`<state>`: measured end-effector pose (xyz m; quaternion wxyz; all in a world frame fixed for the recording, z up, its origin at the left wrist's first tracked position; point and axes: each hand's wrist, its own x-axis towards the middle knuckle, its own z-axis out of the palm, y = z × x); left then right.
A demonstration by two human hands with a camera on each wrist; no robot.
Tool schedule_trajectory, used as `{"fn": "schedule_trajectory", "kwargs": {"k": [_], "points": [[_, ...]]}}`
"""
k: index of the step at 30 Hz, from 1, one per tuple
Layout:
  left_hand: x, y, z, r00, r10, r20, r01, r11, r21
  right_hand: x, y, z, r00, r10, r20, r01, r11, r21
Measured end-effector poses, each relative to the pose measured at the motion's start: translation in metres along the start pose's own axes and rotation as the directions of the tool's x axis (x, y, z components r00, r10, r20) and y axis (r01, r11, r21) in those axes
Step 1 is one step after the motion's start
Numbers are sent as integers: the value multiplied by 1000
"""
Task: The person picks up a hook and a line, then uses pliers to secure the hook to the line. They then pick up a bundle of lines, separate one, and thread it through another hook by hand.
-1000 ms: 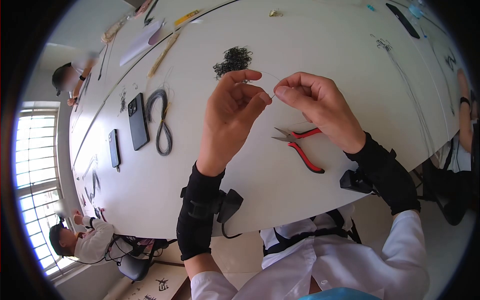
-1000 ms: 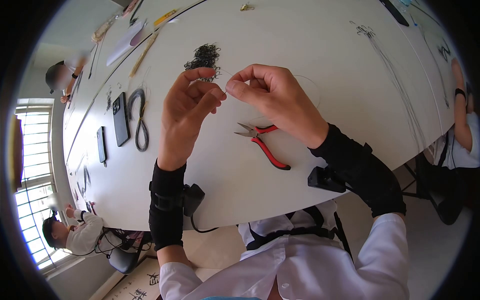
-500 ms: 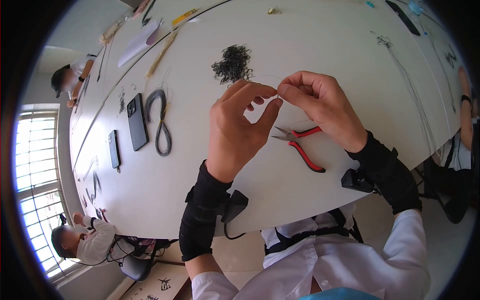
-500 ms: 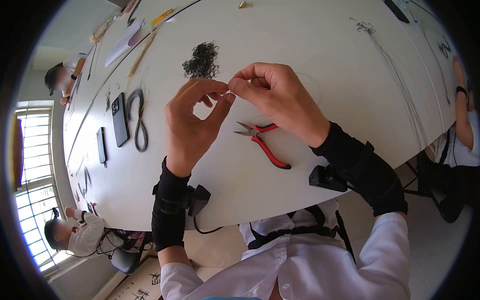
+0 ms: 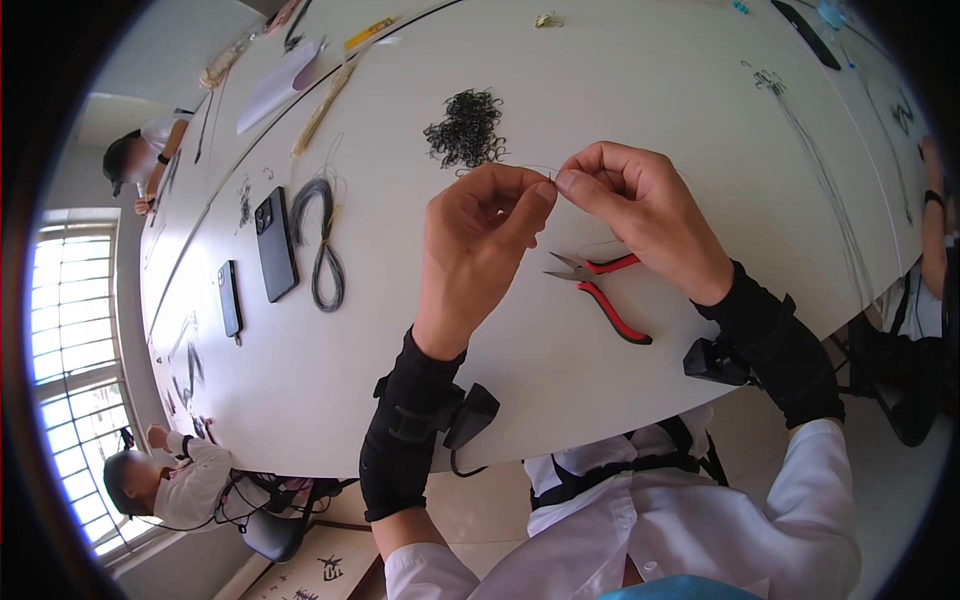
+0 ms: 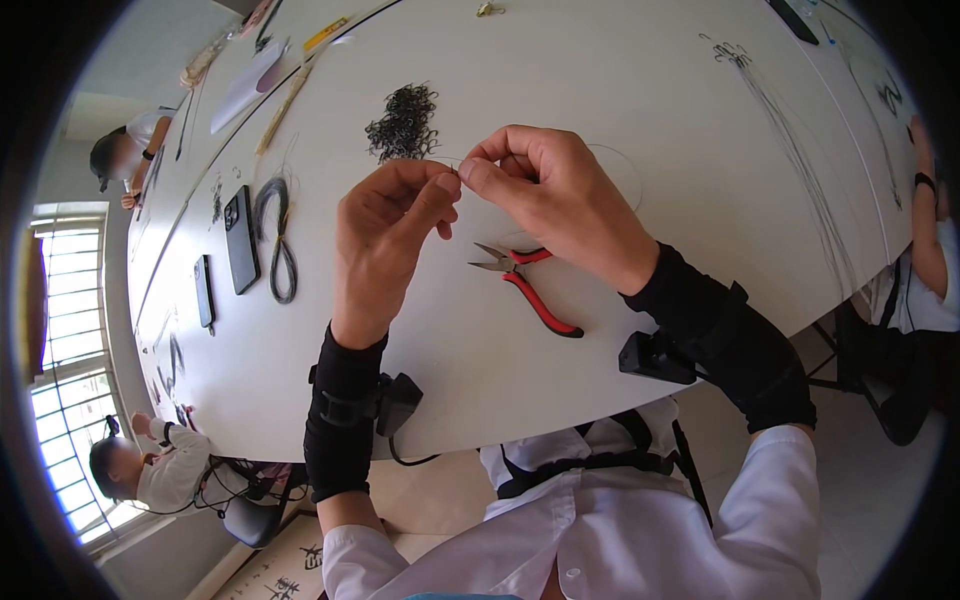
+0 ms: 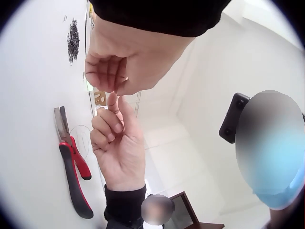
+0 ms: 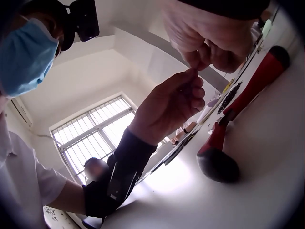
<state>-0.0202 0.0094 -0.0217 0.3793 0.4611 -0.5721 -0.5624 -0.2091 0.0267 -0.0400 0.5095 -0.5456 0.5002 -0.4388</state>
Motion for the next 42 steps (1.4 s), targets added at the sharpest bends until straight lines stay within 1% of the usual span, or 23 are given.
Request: {"fn": "schedule_trajectory", "kwargs": {"k": [1, 4, 7, 10, 13, 16, 19, 25, 28, 37, 40, 41, 42], "points": [[0, -1, 1, 1000, 1, 0, -1, 1000, -15, 0, 2, 0, 1000, -2, 1, 2, 1000, 6], [0, 0, 5, 1000, 18, -15, -18, 998, -54, 1, 9, 2, 996, -89, -29, 88, 996, -18], [1, -5, -2, 1000, -17, 12, 17, 998, -58, 0, 2, 1, 997, -72, -5, 71, 991, -112], [0, -8, -3, 997, -64, 34, 71, 963, -262, -1, -3, 0, 997, -81, -4, 81, 995, -58], [2, -10, -4, 989, -127, 73, 145, 910, -387, -1, -2, 0, 997, -74, 0, 74, 997, -37], [2, -10, -4, 986, -140, 90, 165, 891, -422, 0, 5, 4, 997, -77, -1, 77, 997, -3], [2, -10, -3, 985, -147, 86, 170, 895, -414, -1, 6, 4, 997, -74, 12, 74, 997, -2], [1, -9, -1, 977, -157, 143, 201, 903, -380, -2, 2, 4, 998, -63, 30, 64, 997, -36], [1, -9, -1, 977, -156, 149, 202, 899, -388, -4, -5, 4, 996, -46, 78, 48, 998, -27], [1, -4, -2, 981, -151, 125, 189, 897, -401, -7, -10, 3, 992, -53, 114, 62, 995, -74], [1, -3, -3, 989, -105, 103, 132, 941, -311, -6, -6, 4, 991, -106, 86, 113, 990, -83], [1, -2, -3, 997, -61, 54, 70, 982, -177, -4, -6, 2, 970, -243, -2, 239, 955, -174], [0, 0, -2, 1000, -11, 11, 12, 999, -38, 1, -4, 0, 921, -381, -76, 348, 897, -274]]}}
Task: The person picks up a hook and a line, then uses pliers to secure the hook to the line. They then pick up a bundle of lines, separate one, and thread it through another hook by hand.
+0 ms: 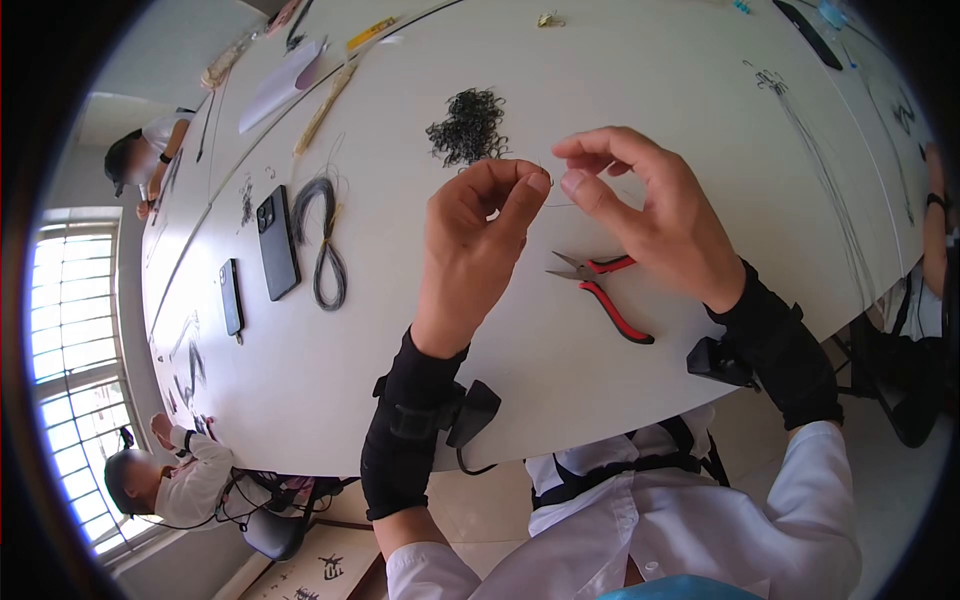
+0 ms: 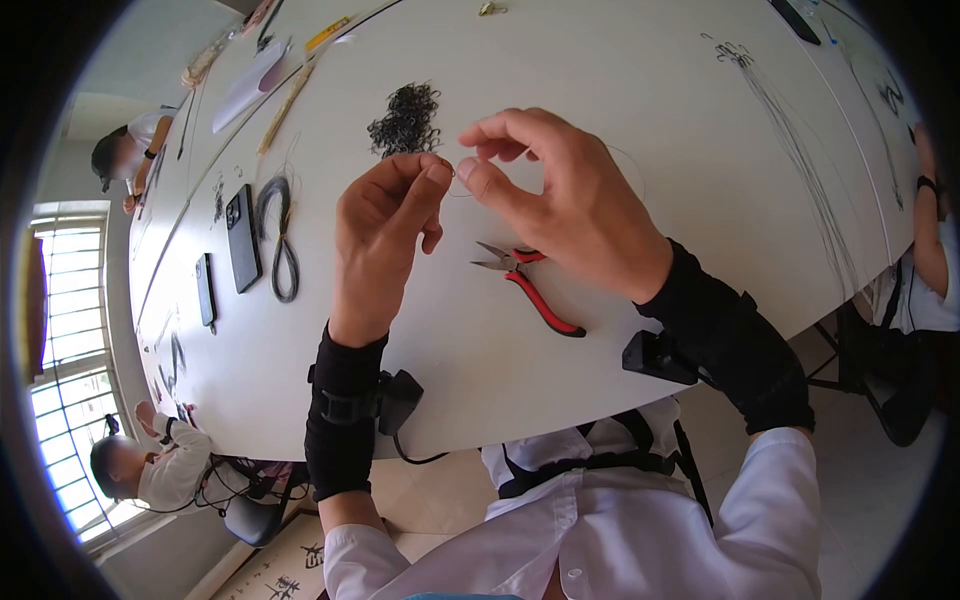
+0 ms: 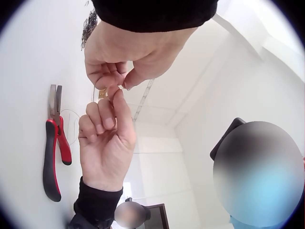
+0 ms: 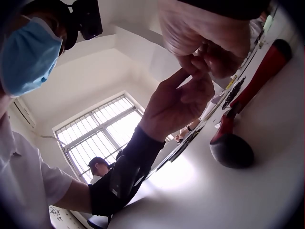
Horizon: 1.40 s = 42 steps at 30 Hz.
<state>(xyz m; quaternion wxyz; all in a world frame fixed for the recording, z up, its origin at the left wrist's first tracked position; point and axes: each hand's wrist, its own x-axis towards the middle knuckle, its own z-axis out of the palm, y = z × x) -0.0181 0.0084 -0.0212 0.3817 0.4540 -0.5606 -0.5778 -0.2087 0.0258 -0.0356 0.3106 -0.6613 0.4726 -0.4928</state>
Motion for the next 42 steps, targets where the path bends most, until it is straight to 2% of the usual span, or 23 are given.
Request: {"fn": "schedule_trajectory", "kwargs": {"k": [1, 4, 7, 10, 13, 16, 19, 22, 25, 34, 35, 37, 40, 41, 42], "points": [[-1, 1, 1, 998, 57, -32, -52, 988, 142, 2, 2, -2, 986, -131, -99, 120, 987, -104], [-2, -2, 3, 988, 148, -31, -134, 952, 277, 5, -5, -11, 995, -83, 51, 87, 993, -75], [-6, 4, 6, 994, 104, -35, -87, 943, 322, 4, -6, -10, 992, -85, 98, 91, 994, -57], [-5, -1, 6, 985, 173, -6, -161, 932, 325, 4, -6, -12, 990, -57, 132, 61, 998, -28], [-7, 9, 4, 998, 48, 28, -54, 958, 280, 4, -6, -11, 989, -80, 128, 82, 997, -12], [-6, 12, 2, 998, -15, 55, 5, 981, 192, 3, -6, -11, 985, -105, 134, 108, 994, -13], [-5, 11, 3, 997, 53, 61, -60, 992, 114, 4, -5, -12, 984, -130, 121, 133, 991, -20], [-5, 11, 2, 992, 101, 73, -110, 985, 130, 4, -4, -11, 985, -130, 110, 133, 991, -18], [-5, 11, -1, 995, 54, 86, -65, 991, 119, 4, -4, -10, 987, -114, 110, 112, 993, 25], [-6, 14, -4, 997, 46, 60, -53, 991, 125, 4, 2, -7, 987, -141, 76, 141, 990, 6], [-6, 15, -4, 998, 38, 57, -44, 992, 122, 4, -2, -9, 990, -25, 136, 20, 999, 34], [-8, 18, -4, 998, 22, 52, -28, 993, 116, 2, -17, -13, 944, 199, 262, -224, 972, 67], [-9, 17, -4, 990, 133, 49, -135, 990, 49, -1, -18, -10, 861, 283, 422, -332, 942, 45], [-10, 20, -3, 985, 144, 91, -143, 990, -15, 0, -18, -9, 835, 331, 439, -365, 931, -7], [-13, 24, -1, 979, 157, 132, -147, 986, -79, -1, -12, -8, 872, 272, 407, -329, 941, 75]]}}
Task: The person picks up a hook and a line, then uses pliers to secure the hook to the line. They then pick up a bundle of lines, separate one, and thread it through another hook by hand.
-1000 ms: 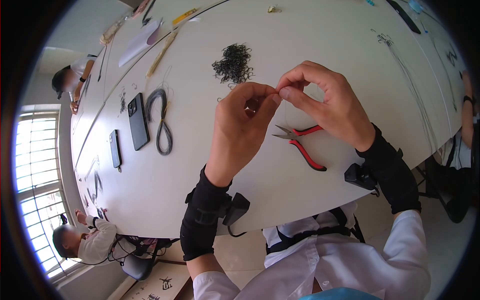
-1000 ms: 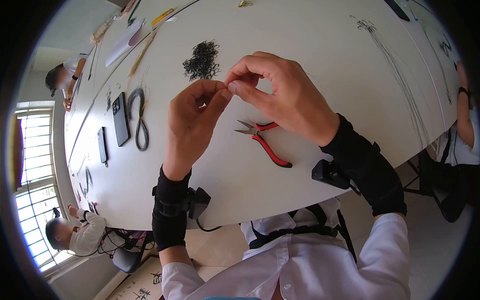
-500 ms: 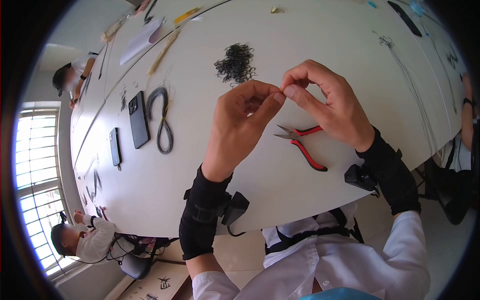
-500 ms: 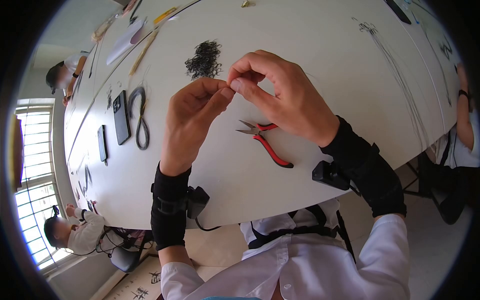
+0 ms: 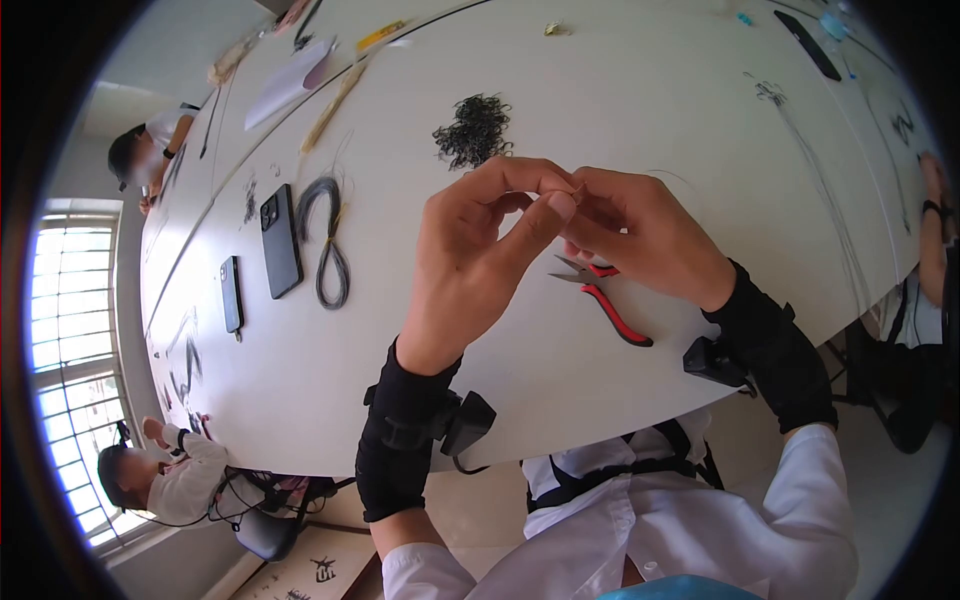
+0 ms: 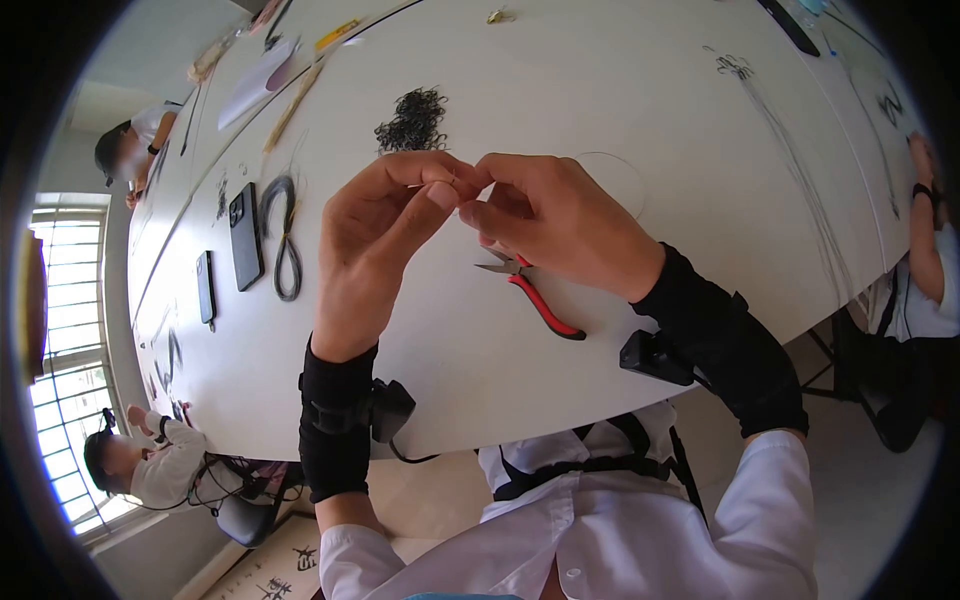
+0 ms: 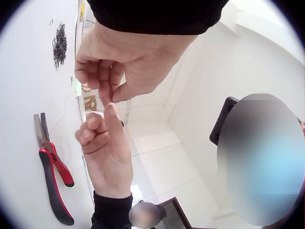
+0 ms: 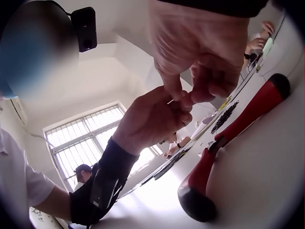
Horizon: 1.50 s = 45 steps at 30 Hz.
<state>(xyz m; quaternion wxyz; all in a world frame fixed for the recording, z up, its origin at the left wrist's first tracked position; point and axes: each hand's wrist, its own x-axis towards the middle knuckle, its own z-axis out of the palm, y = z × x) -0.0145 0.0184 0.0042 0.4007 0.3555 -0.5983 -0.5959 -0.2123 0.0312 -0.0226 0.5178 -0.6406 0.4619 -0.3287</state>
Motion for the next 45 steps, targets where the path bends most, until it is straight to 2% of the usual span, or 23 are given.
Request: {"fn": "schedule_trajectory", "kwargs": {"k": [2, 4, 6, 7, 10, 11, 14, 15, 18, 20, 22, 24, 25, 28, 29, 31, 33, 34, 36, 39, 42, 43, 45], "points": [[-2, 5, 0, 998, 13, 68, -10, 999, -43, 5, 15, 0, 988, -135, -71, 142, 983, 112], [-3, 8, -4, 993, 14, 119, -14, 1000, -2, 7, 9, -8, 997, -22, -72, 51, 901, 431], [-2, 11, -9, 995, -37, 92, 37, 999, 2, 5, -1, -14, 991, 89, -103, 15, 684, 729], [-2, 13, -10, 995, -62, 77, 62, 998, 4, 5, -4, -15, 986, 80, -144, 51, 683, 728], [-2, 13, -9, 1000, -15, 9, 15, 999, -41, -5, -16, -24, 995, 96, 18, -95, 908, 408], [-2, 13, -9, 1000, -19, 23, 20, 997, -70, -7, -22, -20, 979, 127, 161, -179, 914, 364], [-4, 15, -8, 996, -26, 88, 40, 986, -162, -2, -10, 6, 966, 64, 250, -157, 914, 373], [-6, 16, -9, 992, -24, 123, 48, 980, -196, 2, -4, 7, 980, 17, 200, -94, 919, 382], [-8, 17, -12, 994, -17, 110, 34, 987, -157, 6, 0, -8, 991, -33, 131, -73, 681, 729], [-9, 22, -24, 993, -47, 104, 55, 995, -81, 1, -5, -25, 999, -1, -48, 42, 512, 858], [-7, 17, -36, 996, -86, 34, 84, 994, 69, 4, 3, -54, 988, -74, -137, 156, 497, 853], [-8, 16, -49, 991, -122, -52, 132, 950, 283, 1, 6, -81, 954, -21, -300, 248, 619, 745], [-10, 16, -54, 987, -141, -76, 157, 941, 301, 0, 8, -94, 925, -3, -379, 281, 677, 680], [-12, 9, -69, 989, -92, -113, 135, 875, 465, -1, 10, -119, 895, 12, -446, 278, 767, 578], [-12, 9, -69, 989, -108, -98, 142, 859, 493, 0, 12, -117, 849, 34, -528, 287, 809, 513], [-9, 14, -63, 988, -137, -69, 152, 822, 549, -1, -2, -102, 857, 17, -514, 163, 939, 303], [-7, 14, -53, 997, 82, 4, -66, 769, 635, -3, -22, -78, 897, 30, -441, 35, 990, 139], [-4, 14, -47, 981, 187, 53, -174, 724, 668, -3, -29, -64, 933, 8, -359, 32, 994, 104], [2, 20, -34, 973, 204, 106, -225, 751, 621, -1, -39, -42, 983, -28, -183, 34, 999, 31], [10, 15, -16, 931, 329, 157, -360, 765, 534, 8, -42, -28, 981, -192, -22, 192, 980, 45], [13, 13, -17, 984, 162, 74, -178, 908, 379, 13, -55, -32, 986, -166, -33, 168, 984, 65], [15, 9, -20, 965, 260, 45, -256, 880, 400, 14, -57, -36, 985, -168, -33, 169, 984, 47], [14, 10, -29, 960, 278, -3, -244, 845, 476, 20, -52, -41, 983, -174, -60, 172, 985, -32]]}}
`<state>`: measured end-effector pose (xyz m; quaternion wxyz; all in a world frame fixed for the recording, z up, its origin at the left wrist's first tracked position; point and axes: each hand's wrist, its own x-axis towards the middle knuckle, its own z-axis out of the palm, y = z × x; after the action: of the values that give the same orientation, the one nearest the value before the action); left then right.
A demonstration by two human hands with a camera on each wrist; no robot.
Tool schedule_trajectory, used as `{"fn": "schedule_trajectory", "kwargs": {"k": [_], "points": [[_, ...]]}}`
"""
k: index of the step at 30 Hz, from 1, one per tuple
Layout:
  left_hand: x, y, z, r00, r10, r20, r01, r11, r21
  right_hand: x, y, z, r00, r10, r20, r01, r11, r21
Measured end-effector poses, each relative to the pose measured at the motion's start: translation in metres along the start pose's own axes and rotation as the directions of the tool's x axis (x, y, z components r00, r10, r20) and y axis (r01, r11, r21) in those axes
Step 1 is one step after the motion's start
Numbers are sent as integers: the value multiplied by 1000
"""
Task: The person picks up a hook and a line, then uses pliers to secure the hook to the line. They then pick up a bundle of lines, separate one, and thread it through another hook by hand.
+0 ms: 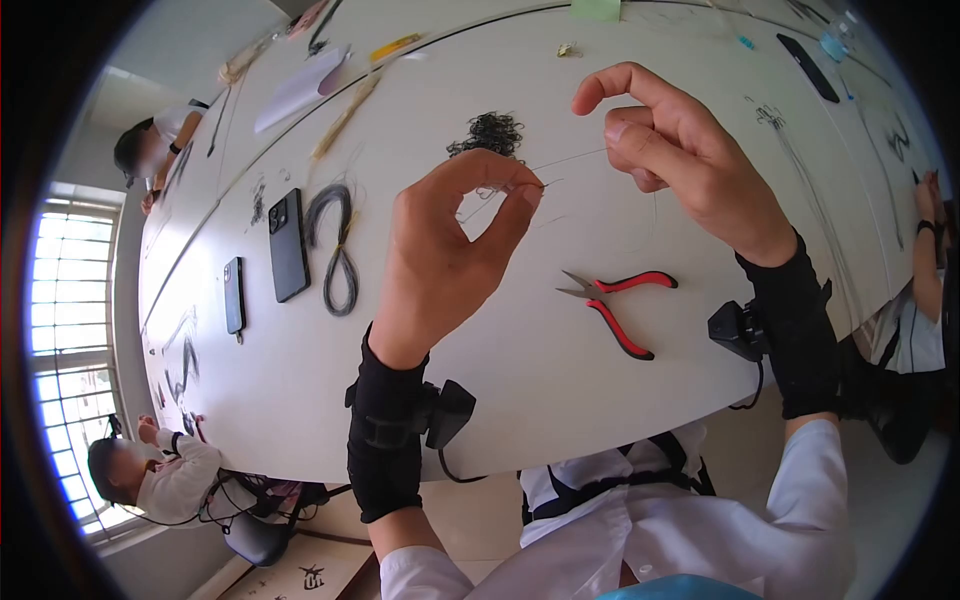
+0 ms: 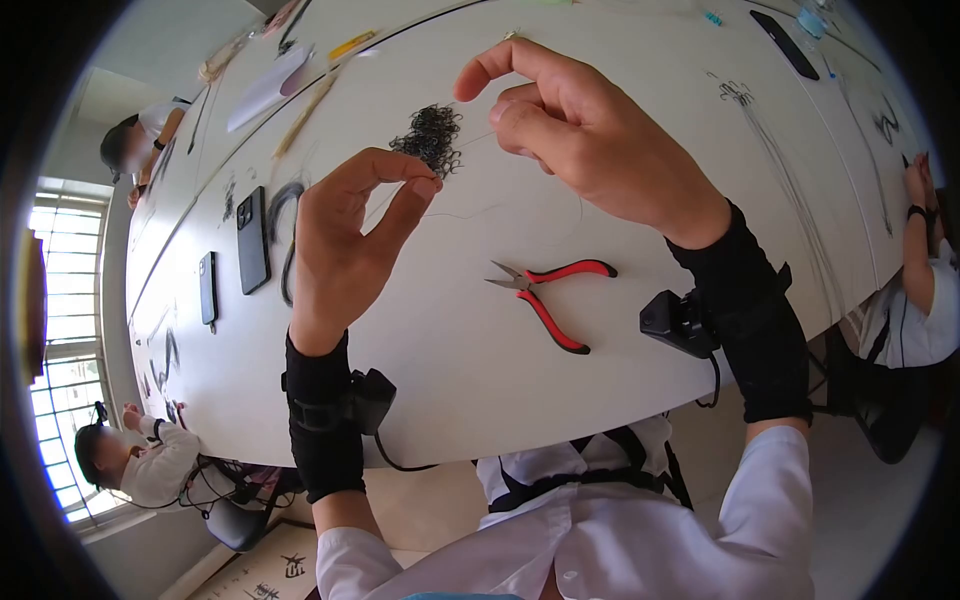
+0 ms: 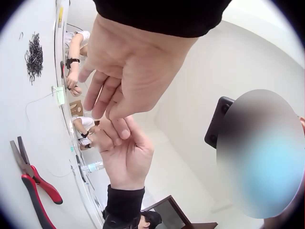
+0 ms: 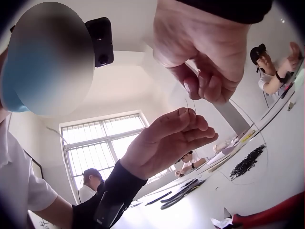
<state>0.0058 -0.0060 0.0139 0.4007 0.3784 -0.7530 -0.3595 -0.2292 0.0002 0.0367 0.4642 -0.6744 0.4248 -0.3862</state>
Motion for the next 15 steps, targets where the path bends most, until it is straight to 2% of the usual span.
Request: {"fn": "schedule_trajectory", "kwargs": {"k": [1, 2, 3, 4, 6, 8, 10, 11, 12, 15], "points": [[-1, -1, -3, 1000, -4, -23, 5, 999, 42, 2, 4, -3, 1000, -2, -14, 1, 999, -36], [0, 0, -5, 998, 15, -53, -11, 998, 67, 4, 7, -11, 999, 26, 41, -20, 990, -138], [0, 2, -5, 998, 34, -53, -28, 994, 105, 8, 19, -13, 989, -149, -15, 134, 924, -359], [0, 4, -6, 997, 52, -50, -44, 989, 142, 12, 34, -8, 945, -326, -31, 252, 784, -567], [0, 11, -4, 998, 66, -21, -60, 977, 205, 13, 42, -3, 902, -431, -9, 339, 722, -603], [-1, 17, -1, 998, 54, 30, -60, 964, 259, 14, 36, 9, 960, -277, 42, 277, 913, -301], [-1, 15, 1, 997, 77, 31, -82, 960, 268, 17, 27, 15, 983, -61, 171, 75, 994, -79], [-2, 14, 1, 996, 88, 31, -93, 957, 274, 17, 23, 14, 963, 51, 264, -53, 999, -1], [-2, 12, 1, 993, 115, 21, -116, 951, 286, 18, 20, 12, 960, 106, 259, -103, 994, -26], [-1, 9, -1, 988, 157, -10, -145, 936, 320, 16, 18, 5, 982, 91, 163, -82, 995, -62]]}}
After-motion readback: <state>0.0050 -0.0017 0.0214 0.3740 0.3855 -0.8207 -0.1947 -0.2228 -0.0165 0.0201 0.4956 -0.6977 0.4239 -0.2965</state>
